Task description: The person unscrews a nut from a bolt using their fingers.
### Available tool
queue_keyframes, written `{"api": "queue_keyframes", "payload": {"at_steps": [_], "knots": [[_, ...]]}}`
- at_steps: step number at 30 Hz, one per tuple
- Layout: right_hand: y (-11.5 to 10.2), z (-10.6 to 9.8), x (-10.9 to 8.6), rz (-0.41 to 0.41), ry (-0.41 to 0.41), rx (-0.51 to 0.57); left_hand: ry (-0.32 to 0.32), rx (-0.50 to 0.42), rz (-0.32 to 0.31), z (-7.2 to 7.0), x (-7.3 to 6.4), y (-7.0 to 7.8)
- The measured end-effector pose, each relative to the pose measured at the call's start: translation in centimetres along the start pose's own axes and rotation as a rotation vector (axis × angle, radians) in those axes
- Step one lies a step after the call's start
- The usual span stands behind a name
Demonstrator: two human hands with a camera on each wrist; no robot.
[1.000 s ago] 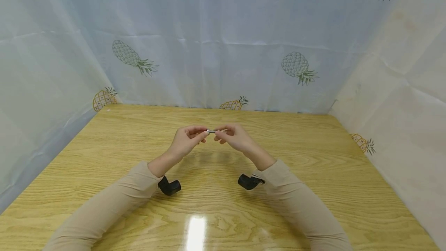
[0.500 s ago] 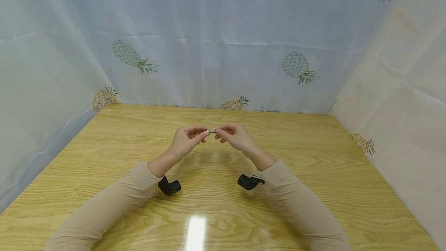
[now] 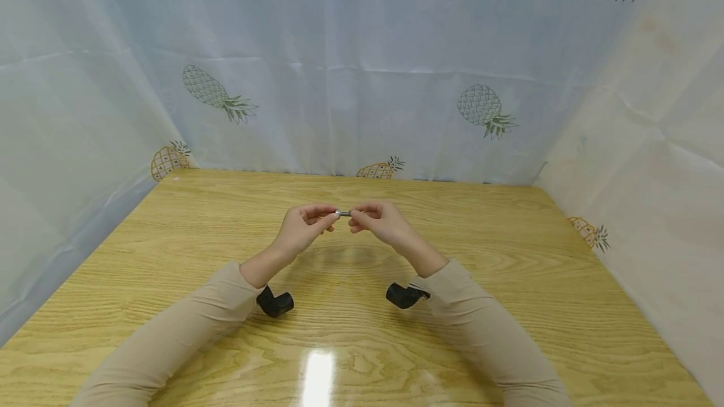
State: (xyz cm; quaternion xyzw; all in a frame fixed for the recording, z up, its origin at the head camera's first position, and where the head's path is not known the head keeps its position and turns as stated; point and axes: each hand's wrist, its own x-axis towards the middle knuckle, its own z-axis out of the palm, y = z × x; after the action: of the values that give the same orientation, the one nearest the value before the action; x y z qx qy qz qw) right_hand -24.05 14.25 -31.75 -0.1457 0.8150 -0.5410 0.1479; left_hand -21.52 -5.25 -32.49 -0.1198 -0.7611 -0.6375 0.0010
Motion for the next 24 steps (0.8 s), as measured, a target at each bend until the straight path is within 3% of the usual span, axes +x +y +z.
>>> {"api": "queue_keyframes", "payload": {"at_steps": [6, 10, 17, 20, 24], "knots": [[0.3, 0.0, 0.1, -0.019, 0.014, 0.016, -0.006, -0.007, 0.001, -0.1, -0.1, 0.0], [0.5, -0.2, 0.1, -0.021, -0.017, 0.039, -0.007, -0.004, -0.002, 0.0, 0.0, -0.1], [0.5, -0.1, 0.2, -0.003, 0.002, 0.052, -0.002, -0.021, -0.003, 0.0, 1.5, -2.7], [0.5, 0.0, 0.2, 0.019, 0.028, 0.041, 0.007, -0.022, 0.008, 0.1, 1.6, -2.9], [0.5, -0.1, 0.2, -0.004, 0.002, 0.051, 0.017, -0.016, 0.013, 0.1, 1.5, -2.8]]}}
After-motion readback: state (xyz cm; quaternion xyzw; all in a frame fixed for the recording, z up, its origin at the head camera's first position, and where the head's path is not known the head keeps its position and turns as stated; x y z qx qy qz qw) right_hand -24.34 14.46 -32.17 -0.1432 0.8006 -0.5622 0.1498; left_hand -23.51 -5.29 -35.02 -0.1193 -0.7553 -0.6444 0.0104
